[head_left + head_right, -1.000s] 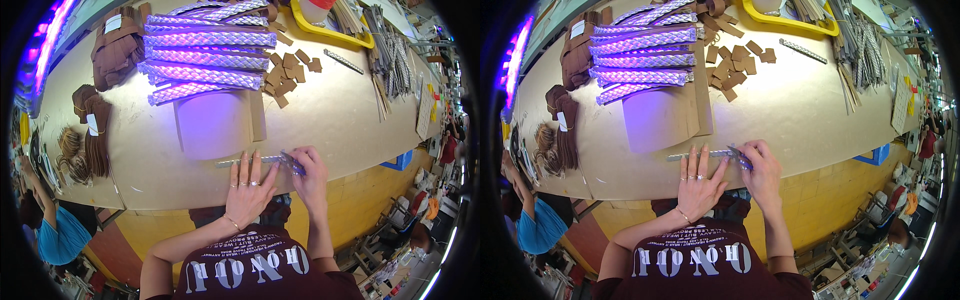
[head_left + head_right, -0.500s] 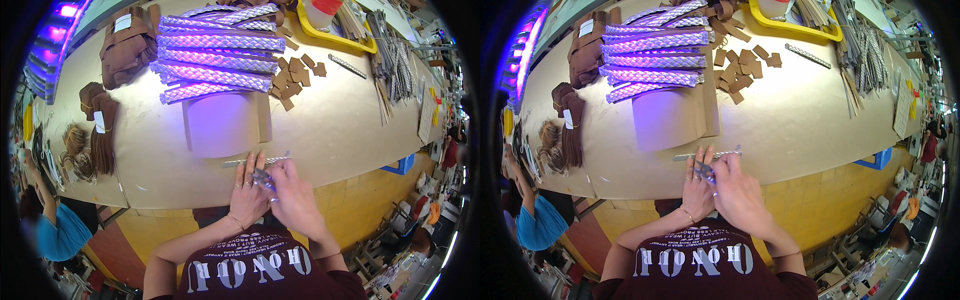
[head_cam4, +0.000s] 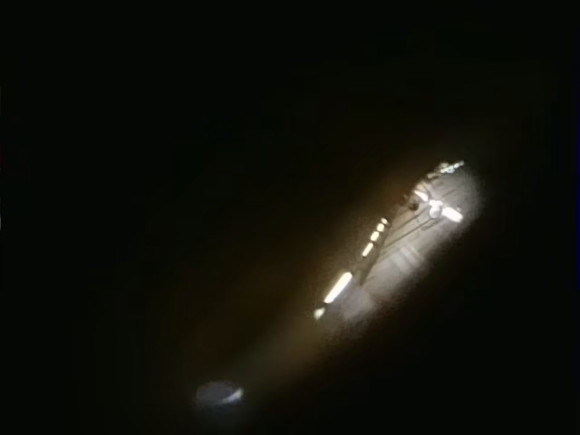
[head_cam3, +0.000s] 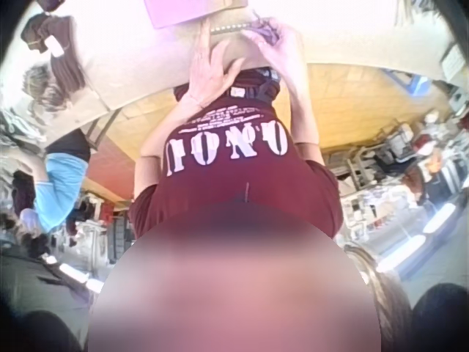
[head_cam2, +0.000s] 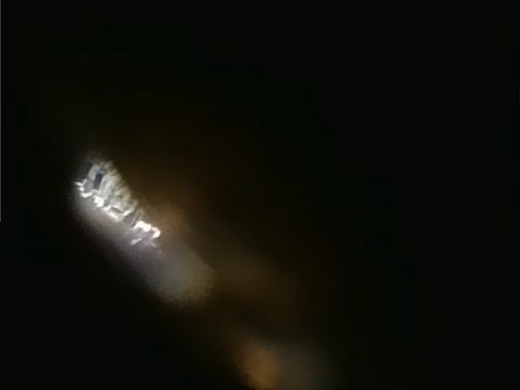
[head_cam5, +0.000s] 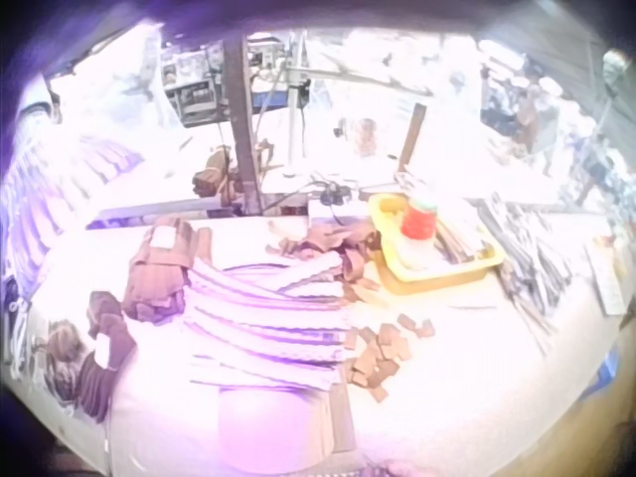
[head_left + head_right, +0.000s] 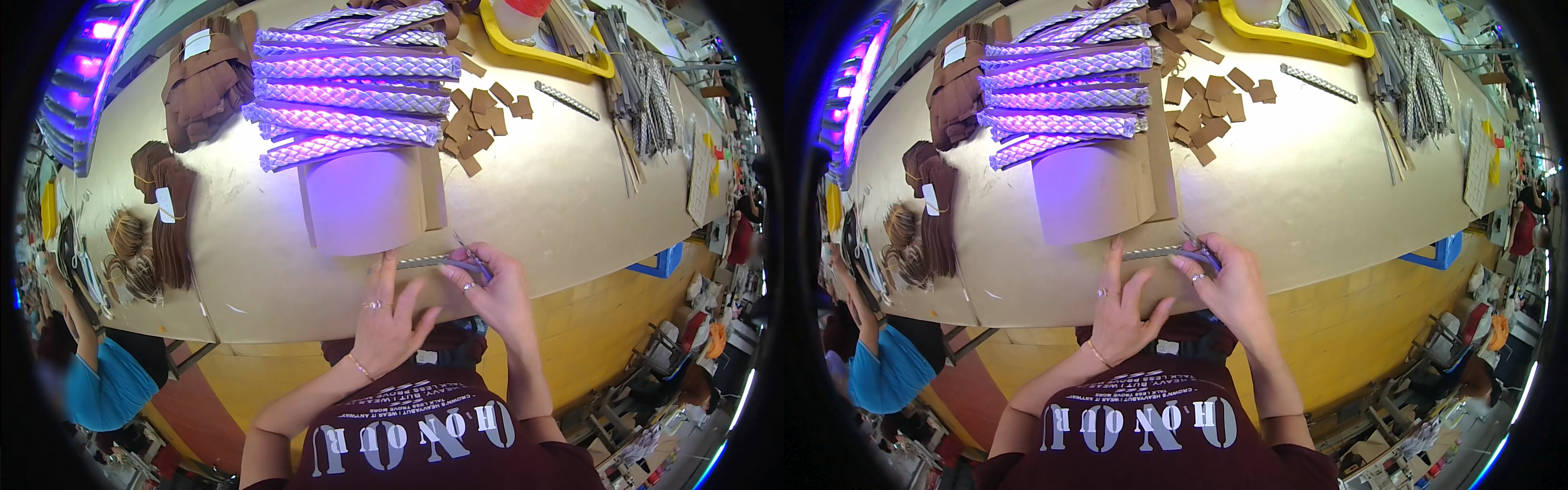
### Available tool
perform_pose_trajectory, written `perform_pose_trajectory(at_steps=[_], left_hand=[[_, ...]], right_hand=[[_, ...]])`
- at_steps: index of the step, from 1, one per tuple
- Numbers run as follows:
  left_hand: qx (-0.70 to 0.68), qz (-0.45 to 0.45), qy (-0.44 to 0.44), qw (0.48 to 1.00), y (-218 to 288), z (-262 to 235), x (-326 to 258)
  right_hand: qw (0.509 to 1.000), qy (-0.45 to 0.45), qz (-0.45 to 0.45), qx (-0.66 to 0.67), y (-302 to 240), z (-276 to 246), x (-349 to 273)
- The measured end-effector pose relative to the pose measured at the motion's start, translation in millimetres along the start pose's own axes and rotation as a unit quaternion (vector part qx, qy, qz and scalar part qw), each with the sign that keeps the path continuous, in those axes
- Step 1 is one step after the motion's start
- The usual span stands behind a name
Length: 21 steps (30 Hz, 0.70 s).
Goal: The person repeatedly measures and cuts braided cords using a utility knife, then wraps each piece around a cardboard tube under a UV lamp. They handle small cardboard pieces and bundles of cords, stacking finished units on the table.
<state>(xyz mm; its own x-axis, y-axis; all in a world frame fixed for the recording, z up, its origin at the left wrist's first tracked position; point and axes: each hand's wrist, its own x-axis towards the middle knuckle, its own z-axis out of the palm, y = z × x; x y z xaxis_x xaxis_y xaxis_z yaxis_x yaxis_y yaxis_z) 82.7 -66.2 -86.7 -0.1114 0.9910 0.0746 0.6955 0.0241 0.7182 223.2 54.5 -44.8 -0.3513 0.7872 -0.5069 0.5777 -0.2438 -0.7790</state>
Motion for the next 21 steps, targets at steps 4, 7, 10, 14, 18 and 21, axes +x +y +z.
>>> perform_pose_trajectory(at_steps=[4,7,10,14,18,21], left_hand=[[0.116,-0.019,-0.048,0.992,-3,-5,-6],[0.129,-0.015,-0.054,0.990,-2,-1,-5],[0.114,-0.010,-0.049,0.992,-3,-1,-3],[0.125,0.001,-0.012,0.992,-2,-6,-1],[0.123,0.056,0.011,0.991,-7,-15,2],[0.096,0.083,0.004,0.992,-8,-14,11]], right_hand=[[0.993,0.037,0.022,-0.110,-15,6,0],[0.960,0.080,-0.053,-0.264,-28,16,-4],[0.954,0.078,-0.102,-0.270,-34,26,-9],[0.984,0.034,-0.060,-0.162,-30,26,-1],[0.993,0.063,-0.047,-0.082,-22,5,10],[0.984,0.026,-0.066,-0.164,-19,-14,23]])
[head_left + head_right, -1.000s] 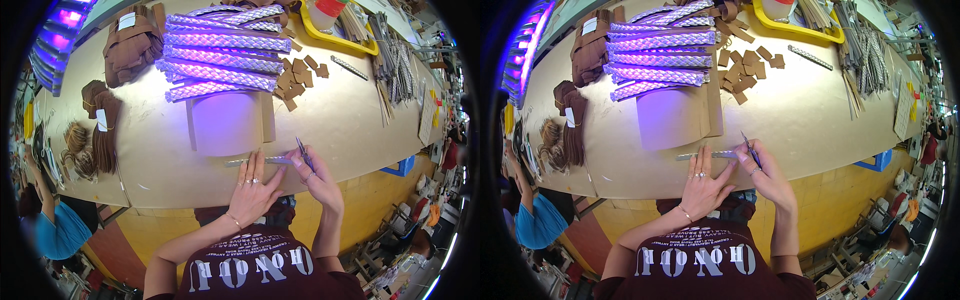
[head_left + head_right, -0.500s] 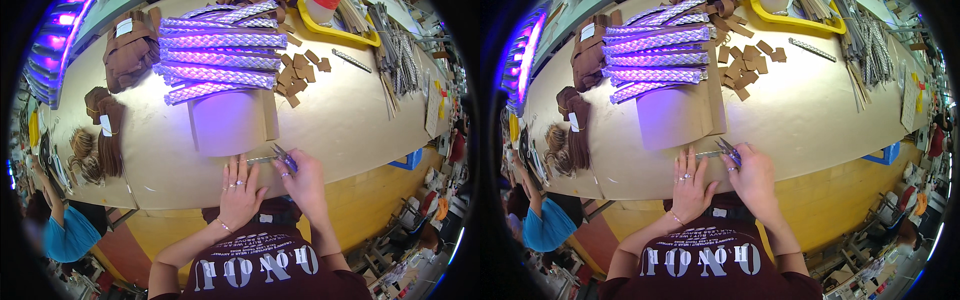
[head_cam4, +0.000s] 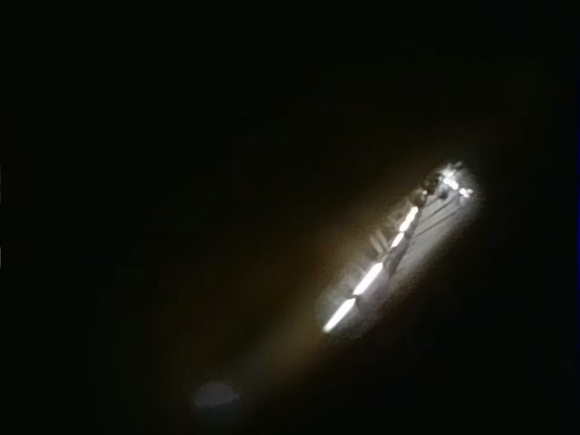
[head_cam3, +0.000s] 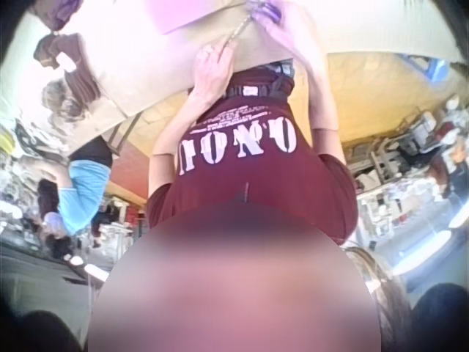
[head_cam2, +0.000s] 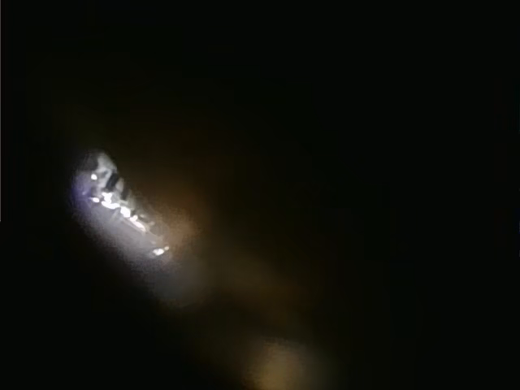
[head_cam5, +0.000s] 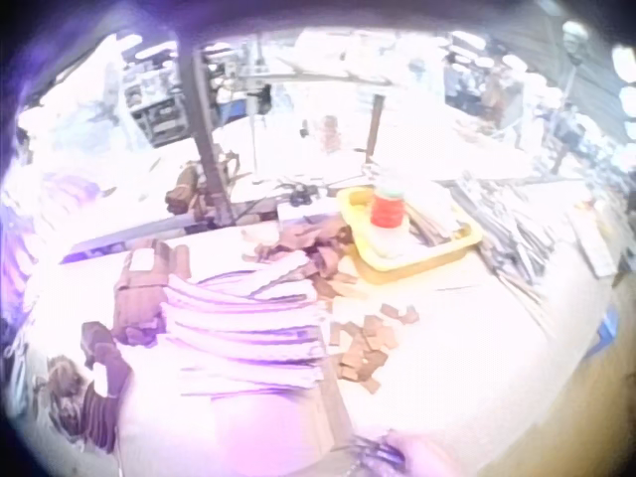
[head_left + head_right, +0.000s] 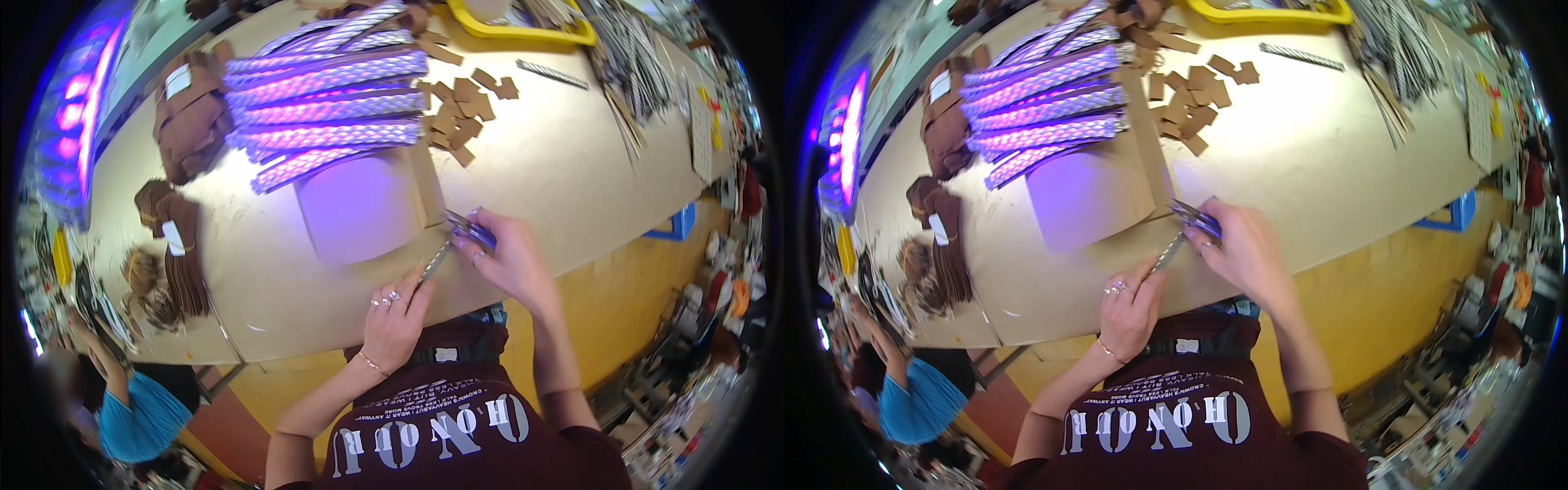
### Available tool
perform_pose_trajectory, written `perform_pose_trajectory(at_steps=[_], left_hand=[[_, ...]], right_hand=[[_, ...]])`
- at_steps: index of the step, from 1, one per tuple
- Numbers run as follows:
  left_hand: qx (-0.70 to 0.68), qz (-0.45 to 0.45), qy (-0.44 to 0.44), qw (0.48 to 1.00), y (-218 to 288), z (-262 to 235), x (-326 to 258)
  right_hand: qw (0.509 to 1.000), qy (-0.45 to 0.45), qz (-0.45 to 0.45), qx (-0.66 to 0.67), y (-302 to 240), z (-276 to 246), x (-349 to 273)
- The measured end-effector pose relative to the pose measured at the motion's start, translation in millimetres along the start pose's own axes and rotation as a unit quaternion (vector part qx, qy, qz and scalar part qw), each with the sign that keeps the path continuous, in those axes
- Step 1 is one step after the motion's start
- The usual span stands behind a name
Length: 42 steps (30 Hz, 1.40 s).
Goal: The person repeatedly measures and cuts braided cords using a utility knife, then wraps each piece around a cardboard tube under a UV lamp. They handle small cardboard pieces and bundles of cords, stacking finished units on the table.
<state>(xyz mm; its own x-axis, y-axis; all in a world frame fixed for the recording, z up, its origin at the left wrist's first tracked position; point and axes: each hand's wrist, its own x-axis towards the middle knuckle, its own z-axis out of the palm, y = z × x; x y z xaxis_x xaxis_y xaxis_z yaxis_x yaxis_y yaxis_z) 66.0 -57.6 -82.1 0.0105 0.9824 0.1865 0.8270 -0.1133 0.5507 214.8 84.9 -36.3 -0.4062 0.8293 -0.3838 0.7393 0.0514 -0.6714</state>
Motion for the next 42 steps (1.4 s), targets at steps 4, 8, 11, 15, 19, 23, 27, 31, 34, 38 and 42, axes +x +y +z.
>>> perform_pose_trajectory(at_steps=[4,8,11,15,19,23,27,31,34,38,42], left_hand=[[-0.116,-0.061,0.002,0.991,4,-2,12],[-0.526,-0.304,-0.122,0.785,8,-13,18],[-0.633,-0.345,-0.162,0.674,11,-13,24],[-0.662,-0.324,-0.239,0.632,24,-18,26],[-0.658,-0.283,-0.309,0.625,35,-27,28],[-0.663,-0.276,-0.299,0.629,40,-29,30],[-0.644,-0.279,-0.299,0.646,40,-26,30],[-0.623,-0.293,-0.306,0.657,38,-20,26],[-0.594,-0.293,-0.294,0.689,35,-14,25],[-0.394,-0.254,-0.250,0.847,27,-17,28],[-0.034,-0.093,-0.069,0.993,20,-26,27]], right_hand=[[0.997,-0.021,-0.058,-0.042,6,-11,9],[0.990,-0.085,-0.115,0.015,16,-26,21],[0.972,-0.177,-0.144,0.061,24,-45,27],[0.928,-0.279,-0.197,0.151,26,-63,34],[0.898,-0.341,-0.220,0.172,20,-69,39],[0.892,-0.351,-0.228,0.172,17,-70,42],[0.898,-0.346,-0.219,0.163,21,-67,42],[0.896,-0.336,-0.212,0.200,27,-62,40],[0.911,-0.329,-0.194,0.156,31,-62,40],[0.939,-0.275,-0.191,0.082,33,-60,34],[0.976,-0.181,-0.119,-0.014,31,-45,18]])
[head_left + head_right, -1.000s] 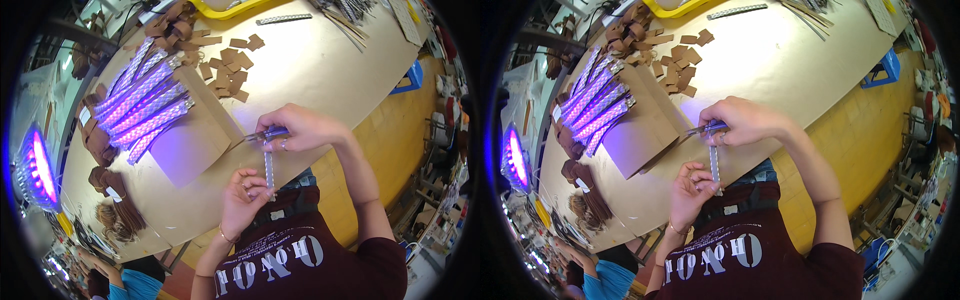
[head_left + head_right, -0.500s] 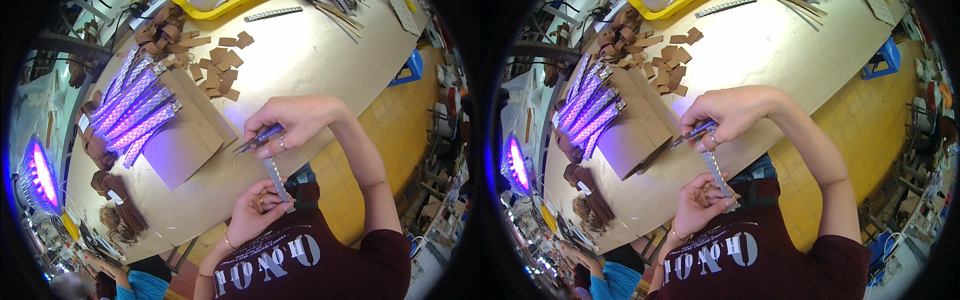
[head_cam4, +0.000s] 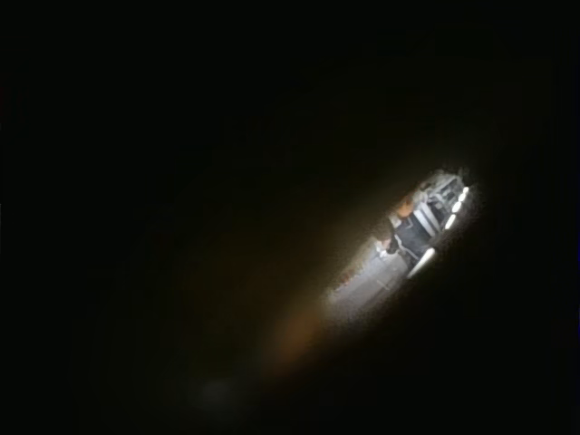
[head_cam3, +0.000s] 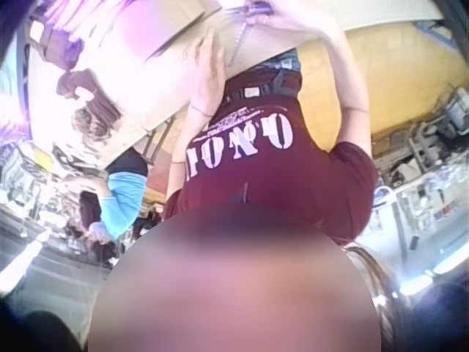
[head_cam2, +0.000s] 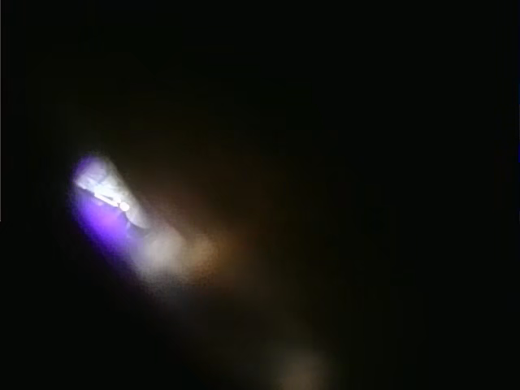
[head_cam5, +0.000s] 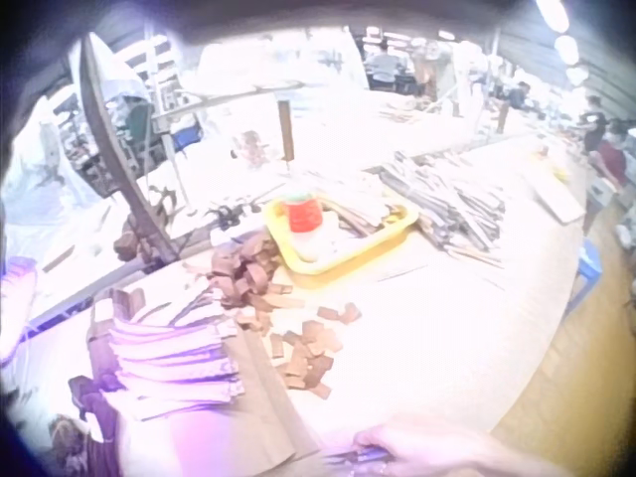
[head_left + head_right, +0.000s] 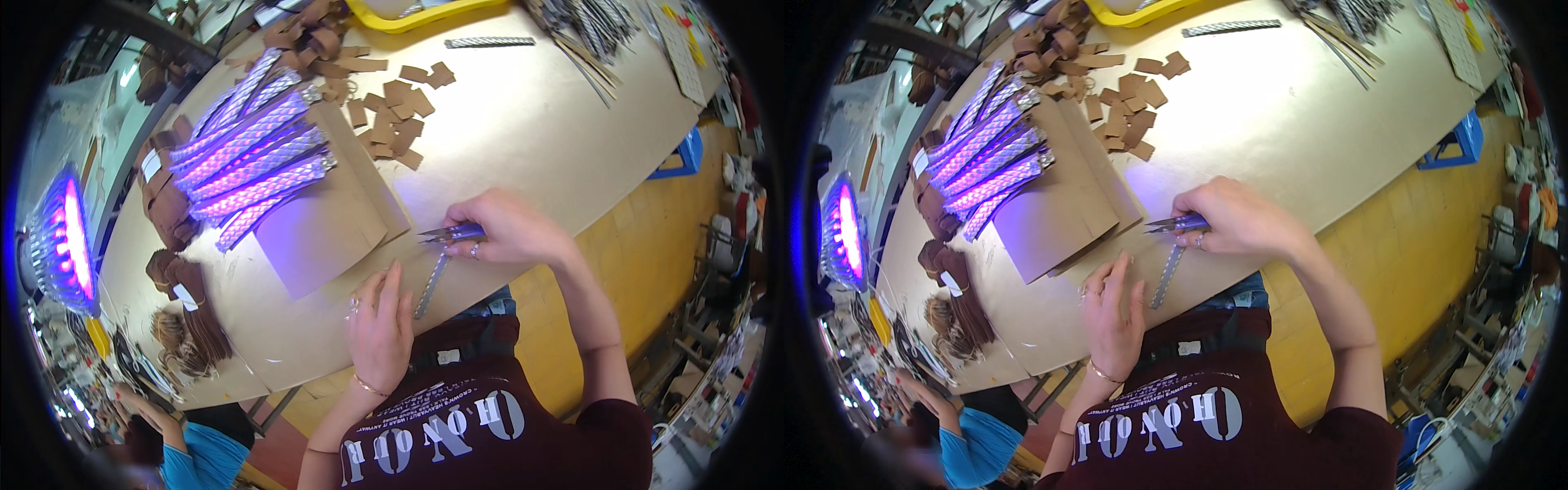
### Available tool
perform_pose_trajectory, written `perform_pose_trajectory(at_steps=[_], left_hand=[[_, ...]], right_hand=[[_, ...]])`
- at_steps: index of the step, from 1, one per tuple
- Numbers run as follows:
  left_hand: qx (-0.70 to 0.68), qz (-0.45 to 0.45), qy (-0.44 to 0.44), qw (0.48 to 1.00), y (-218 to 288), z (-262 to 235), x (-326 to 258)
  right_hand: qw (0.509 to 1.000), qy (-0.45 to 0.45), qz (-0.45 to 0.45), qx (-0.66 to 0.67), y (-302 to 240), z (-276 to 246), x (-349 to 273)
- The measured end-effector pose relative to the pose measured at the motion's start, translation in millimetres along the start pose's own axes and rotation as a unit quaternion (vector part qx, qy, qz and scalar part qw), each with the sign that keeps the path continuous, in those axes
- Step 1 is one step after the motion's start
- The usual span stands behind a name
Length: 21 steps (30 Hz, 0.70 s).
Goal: The person repeatedly measures and cuts braided cords using a utility knife, then wraps each piece around a cardboard tube under a UV lamp. They handle small cardboard pieces and bundles of cords, stacking finished units on the table.
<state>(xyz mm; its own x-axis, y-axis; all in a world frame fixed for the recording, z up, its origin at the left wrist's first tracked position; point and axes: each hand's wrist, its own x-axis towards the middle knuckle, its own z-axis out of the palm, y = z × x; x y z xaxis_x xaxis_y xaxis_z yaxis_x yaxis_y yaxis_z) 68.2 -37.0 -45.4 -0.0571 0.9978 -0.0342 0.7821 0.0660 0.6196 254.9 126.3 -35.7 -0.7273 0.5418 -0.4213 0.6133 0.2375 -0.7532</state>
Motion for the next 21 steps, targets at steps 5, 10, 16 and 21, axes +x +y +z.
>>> perform_pose_trajectory(at_steps=[5,10,16,21], left_hand=[[0.035,0.119,0.037,0.992,7,21,-13],[0.037,0.097,-0.008,0.995,6,46,-22],[0.114,0.107,-0.009,0.988,5,55,-25],[0.209,0.124,-0.022,0.970,8,54,-24]], right_hand=[[0.994,0.107,0.001,0.010,-7,21,-11],[0.989,0.131,0.054,-0.031,-17,29,-16],[0.988,0.128,0.087,0.027,-34,39,-21],[0.955,0.177,0.165,0.172,-28,44,-17]])
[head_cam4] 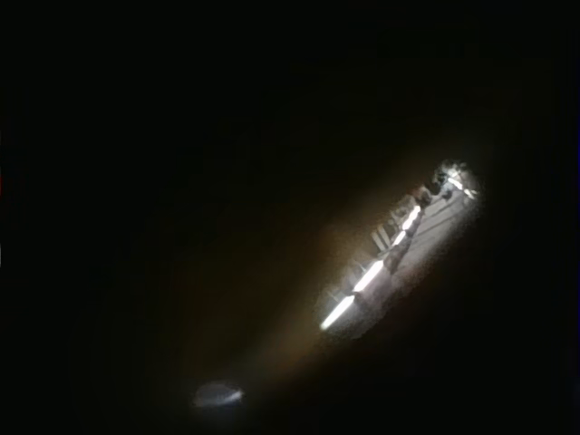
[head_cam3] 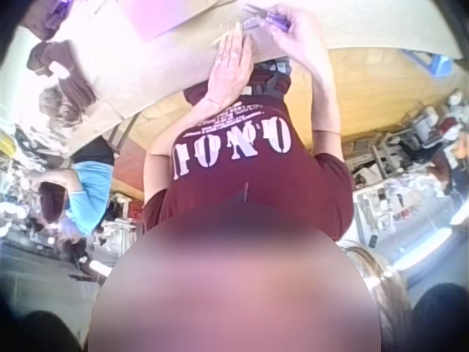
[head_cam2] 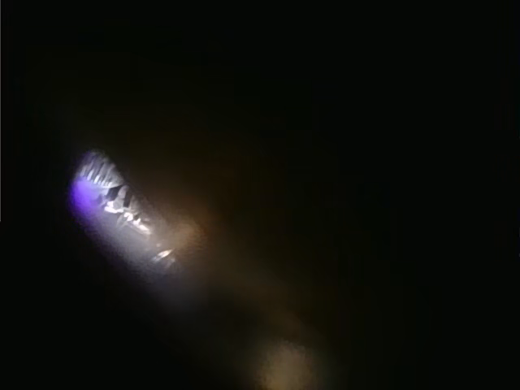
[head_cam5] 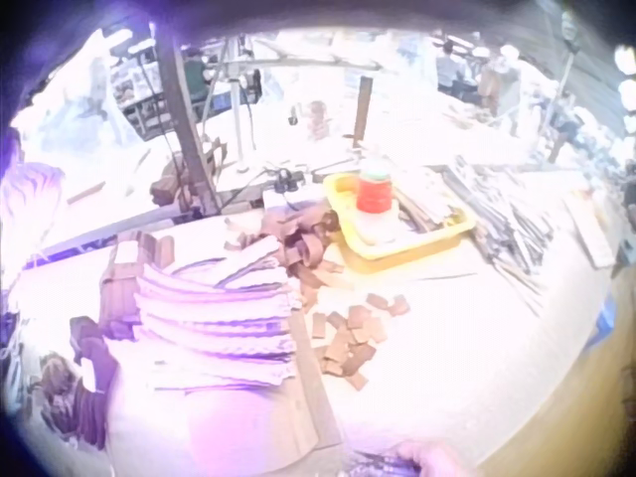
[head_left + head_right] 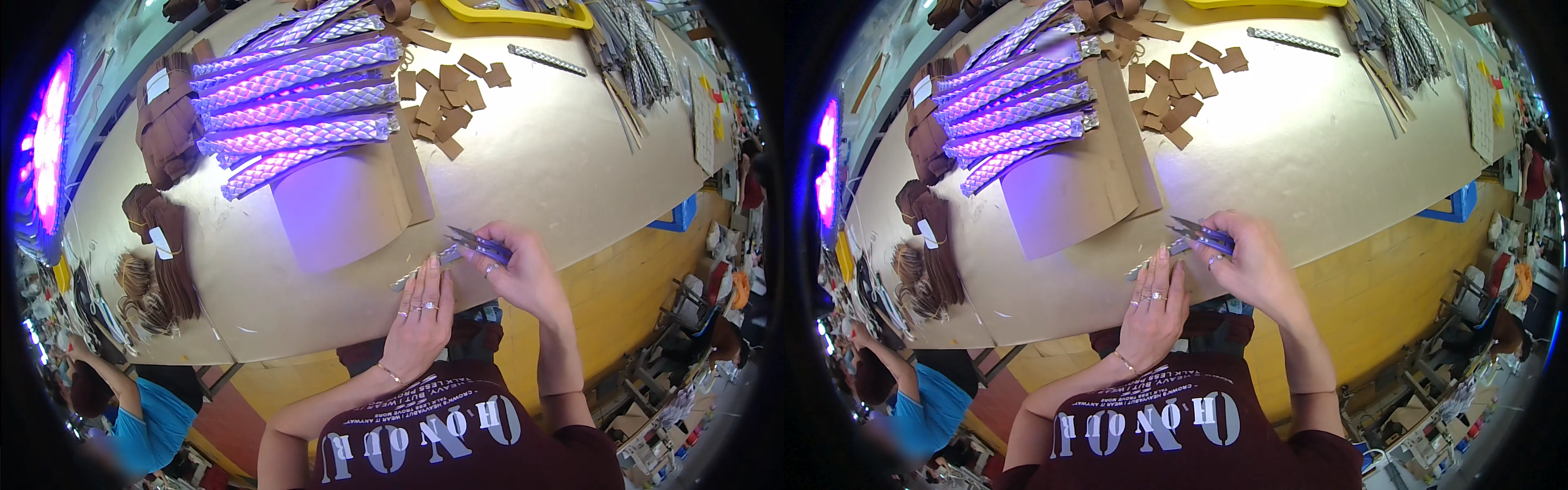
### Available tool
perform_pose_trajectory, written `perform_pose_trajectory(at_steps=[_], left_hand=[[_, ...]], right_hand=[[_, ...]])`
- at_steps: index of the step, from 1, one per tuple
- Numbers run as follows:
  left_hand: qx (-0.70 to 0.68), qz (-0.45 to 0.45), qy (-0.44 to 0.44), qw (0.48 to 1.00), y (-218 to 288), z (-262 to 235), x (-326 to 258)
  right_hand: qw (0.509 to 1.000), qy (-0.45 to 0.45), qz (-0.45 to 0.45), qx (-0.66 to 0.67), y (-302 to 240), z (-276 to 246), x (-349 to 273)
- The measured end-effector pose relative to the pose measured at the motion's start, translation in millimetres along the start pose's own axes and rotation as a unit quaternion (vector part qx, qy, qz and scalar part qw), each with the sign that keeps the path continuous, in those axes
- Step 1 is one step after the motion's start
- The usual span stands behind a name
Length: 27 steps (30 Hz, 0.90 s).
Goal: The person repeatedly measures and cuts braided cords using a utility knife, then wraps each piece around a cardboard tube under a UV lamp. They handle small cardboard pieces and bundles of cords, stacking finished units on the table.
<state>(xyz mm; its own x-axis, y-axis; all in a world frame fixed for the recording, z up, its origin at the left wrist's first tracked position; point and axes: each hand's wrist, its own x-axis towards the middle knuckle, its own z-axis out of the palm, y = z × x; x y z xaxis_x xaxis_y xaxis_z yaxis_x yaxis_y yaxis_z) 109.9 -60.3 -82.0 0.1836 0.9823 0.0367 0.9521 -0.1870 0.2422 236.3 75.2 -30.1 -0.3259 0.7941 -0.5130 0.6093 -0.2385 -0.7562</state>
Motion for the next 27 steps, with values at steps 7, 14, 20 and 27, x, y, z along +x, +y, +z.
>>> perform_pose_trajectory(at_steps=[7,14,20,27], left_hand=[[0.048,0.012,-0.012,0.999,0,-4,4],[0.057,0.015,-0.012,0.998,-1,-3,4],[0.066,0.016,-0.017,0.998,0,-2,3],[0.107,0.016,0.010,0.994,6,0,10]], right_hand=[[0.997,0.042,-0.038,-0.053,11,6,2],[0.994,0.060,-0.066,-0.062,14,9,2],[0.994,0.058,-0.074,-0.061,12,9,1],[0.992,0.072,-0.068,-0.075,13,13,-3]])
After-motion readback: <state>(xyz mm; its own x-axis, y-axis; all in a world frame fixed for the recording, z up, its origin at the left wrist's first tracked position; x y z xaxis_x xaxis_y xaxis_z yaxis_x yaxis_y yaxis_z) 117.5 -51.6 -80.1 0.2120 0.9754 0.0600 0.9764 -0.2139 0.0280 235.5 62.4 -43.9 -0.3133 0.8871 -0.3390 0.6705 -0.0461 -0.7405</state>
